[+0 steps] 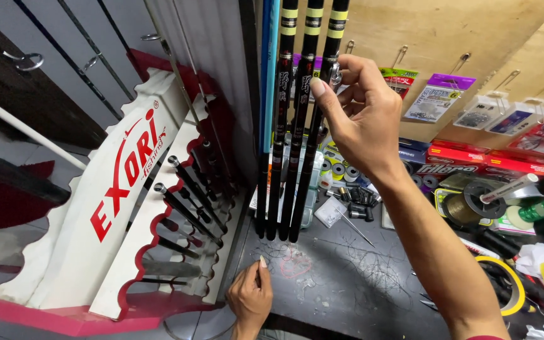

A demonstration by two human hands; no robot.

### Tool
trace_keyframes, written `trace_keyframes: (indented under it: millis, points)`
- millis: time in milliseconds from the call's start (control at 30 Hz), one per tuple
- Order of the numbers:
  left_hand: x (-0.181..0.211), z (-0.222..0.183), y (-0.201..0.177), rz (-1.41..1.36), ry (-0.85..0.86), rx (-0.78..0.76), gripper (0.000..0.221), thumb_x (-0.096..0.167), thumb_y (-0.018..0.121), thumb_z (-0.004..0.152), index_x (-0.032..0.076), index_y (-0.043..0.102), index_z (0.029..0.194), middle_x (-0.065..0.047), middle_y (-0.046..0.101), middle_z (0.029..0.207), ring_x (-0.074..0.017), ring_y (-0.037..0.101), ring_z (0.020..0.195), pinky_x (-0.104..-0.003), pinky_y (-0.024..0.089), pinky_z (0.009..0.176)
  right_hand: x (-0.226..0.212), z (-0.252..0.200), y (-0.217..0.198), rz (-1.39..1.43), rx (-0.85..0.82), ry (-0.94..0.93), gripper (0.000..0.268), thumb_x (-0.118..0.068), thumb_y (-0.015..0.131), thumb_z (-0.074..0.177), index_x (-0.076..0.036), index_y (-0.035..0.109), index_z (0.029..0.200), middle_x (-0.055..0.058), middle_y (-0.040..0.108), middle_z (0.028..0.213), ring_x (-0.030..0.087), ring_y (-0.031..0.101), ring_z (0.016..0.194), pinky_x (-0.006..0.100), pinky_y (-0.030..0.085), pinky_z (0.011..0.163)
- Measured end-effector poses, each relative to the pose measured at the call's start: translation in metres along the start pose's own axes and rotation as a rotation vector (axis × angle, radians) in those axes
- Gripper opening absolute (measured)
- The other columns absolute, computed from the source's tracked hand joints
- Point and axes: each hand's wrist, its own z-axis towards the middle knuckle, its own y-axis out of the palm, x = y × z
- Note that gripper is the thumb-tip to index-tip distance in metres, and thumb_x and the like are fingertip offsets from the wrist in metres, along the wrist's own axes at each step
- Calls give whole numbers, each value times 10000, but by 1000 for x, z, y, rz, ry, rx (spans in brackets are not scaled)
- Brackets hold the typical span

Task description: Wrapping a fishing rod with yellow tape and preparing fine fishing line and hooks at a workbench.

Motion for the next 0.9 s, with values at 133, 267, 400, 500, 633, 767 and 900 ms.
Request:
trace_keyframes:
  millis: [133,267,400,500,633,767,900]
  points:
    - [0,-1,1,1,9,-2,162,154,641,958,69,748,870,-64,737,699,-261,690,586,-384,505,493,0,0,-1,-10,-2,5,312,-191,756,1044,-4,602,1240,42,545,929,86,520,677,216,465,563]
    - [-1,-1,2,-17,5,-2,165,165,643,961,60,745,885,-81,725,688,-284,676,578,-401,494,492,-1,1,-2,-27,-6,-9,350,-218,749,1042,5,593,1260,93,604,1009,94,552,674,220,493,573]
    - [-2,-2,2,-6,-5,-10,158,164,644,957,69,744,880,-76,715,679,-283,669,573,-401,483,483,-3,-1,-4,-17,-4,12,358,-208,756,1035,-2,592,1278,108,639,1049,87,557,660,217,492,592]
    - [0,1,0,-2,18,6,158,146,646,954,65,735,853,-69,712,664,-265,662,541,-385,473,457,-4,-5,-9,20,-10,48,366,-209,738,1045,0,588,1306,82,633,1053,73,546,668,205,481,613]
    - [0,0,1,-6,15,15,167,149,645,954,67,737,841,-66,723,668,-260,667,540,-386,481,454,-4,-18,-19,19,-18,84,348,-178,694,1064,19,569,1323,103,651,1102,91,519,721,224,489,639]
    - [0,-1,1,5,5,1,165,159,644,959,74,747,861,-66,728,673,-261,671,542,-388,481,459,1,-41,-29,74,-22,150,322,-124,685,1053,15,567,1318,120,616,1111,104,561,781,221,497,698]
    - [0,0,2,-11,16,-8,180,153,632,970,58,737,859,-69,727,672,-252,676,537,-379,493,458,-10,-71,-45,36,-105,221,303,-109,691,1031,-14,601,1304,92,622,1081,72,495,671,207,439,621]
